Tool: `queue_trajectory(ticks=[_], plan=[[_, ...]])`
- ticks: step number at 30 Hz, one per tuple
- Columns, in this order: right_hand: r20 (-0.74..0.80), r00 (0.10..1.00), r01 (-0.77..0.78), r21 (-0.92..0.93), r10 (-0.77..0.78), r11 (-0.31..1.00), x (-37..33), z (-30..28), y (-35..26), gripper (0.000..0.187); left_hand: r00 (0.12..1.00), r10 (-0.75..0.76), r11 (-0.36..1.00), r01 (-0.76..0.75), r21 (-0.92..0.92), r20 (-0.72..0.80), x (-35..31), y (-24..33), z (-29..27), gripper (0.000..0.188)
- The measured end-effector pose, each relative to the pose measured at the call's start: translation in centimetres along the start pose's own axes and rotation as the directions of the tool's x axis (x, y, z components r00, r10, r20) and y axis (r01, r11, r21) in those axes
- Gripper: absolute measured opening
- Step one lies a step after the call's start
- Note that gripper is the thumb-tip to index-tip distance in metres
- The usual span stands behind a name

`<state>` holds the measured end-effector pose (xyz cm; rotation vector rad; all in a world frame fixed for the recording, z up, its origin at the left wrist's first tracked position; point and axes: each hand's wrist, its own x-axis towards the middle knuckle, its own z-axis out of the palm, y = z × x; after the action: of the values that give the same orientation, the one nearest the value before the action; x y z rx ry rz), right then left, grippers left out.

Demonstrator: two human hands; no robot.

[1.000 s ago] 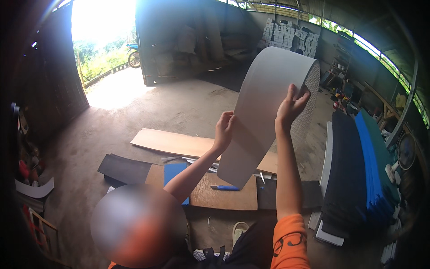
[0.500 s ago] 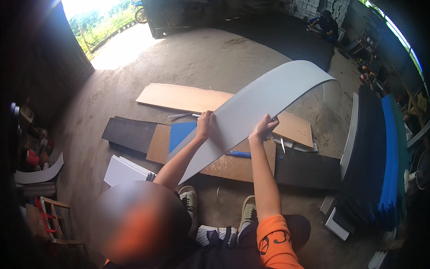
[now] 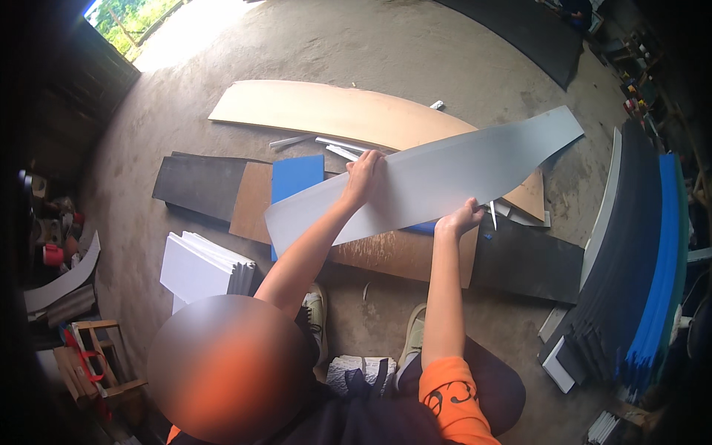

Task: The person sits on the floor and uses a utility knife to cut blue and white foam sheets into smaller rectangular pieces. They repeatedly align the sheets, score the edges, and separate the cut sections, stacking the finished pieces nearby.

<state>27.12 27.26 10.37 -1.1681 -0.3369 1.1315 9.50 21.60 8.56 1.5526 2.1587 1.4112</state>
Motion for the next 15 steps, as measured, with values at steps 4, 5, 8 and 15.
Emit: queue_trajectory(ticks=[4,5,8,15], plan=[[-0.014,0.988,0.155,0.046,-0.155,0.987,0.8,-1.2,-5.3,0.015,0.995,0.095,0.987,-0.090,-0.135,0.026,1.4,4.7,1.9,0.013],[-0.030,0.976,0.216,0.034,-0.215,0.976,1.1,-1.9,-6.7,0.015,0.993,0.113,0.981,-0.105,-0.165,0.036,1.4,6.2,2.4,0.013],[-0.096,0.943,0.323,0.046,-0.318,0.945,0.3,-4.1,-10.6,0.016,0.977,0.208,0.950,-0.190,-0.248,0.047,0.9,9.9,3.1,0.011],[-0.072,0.935,0.353,0.067,-0.348,0.933,-2.5,-8.0,-12.6,0.014,0.961,0.271,0.947,-0.256,-0.196,0.055,-1.6,12.7,0.6,0.013]])
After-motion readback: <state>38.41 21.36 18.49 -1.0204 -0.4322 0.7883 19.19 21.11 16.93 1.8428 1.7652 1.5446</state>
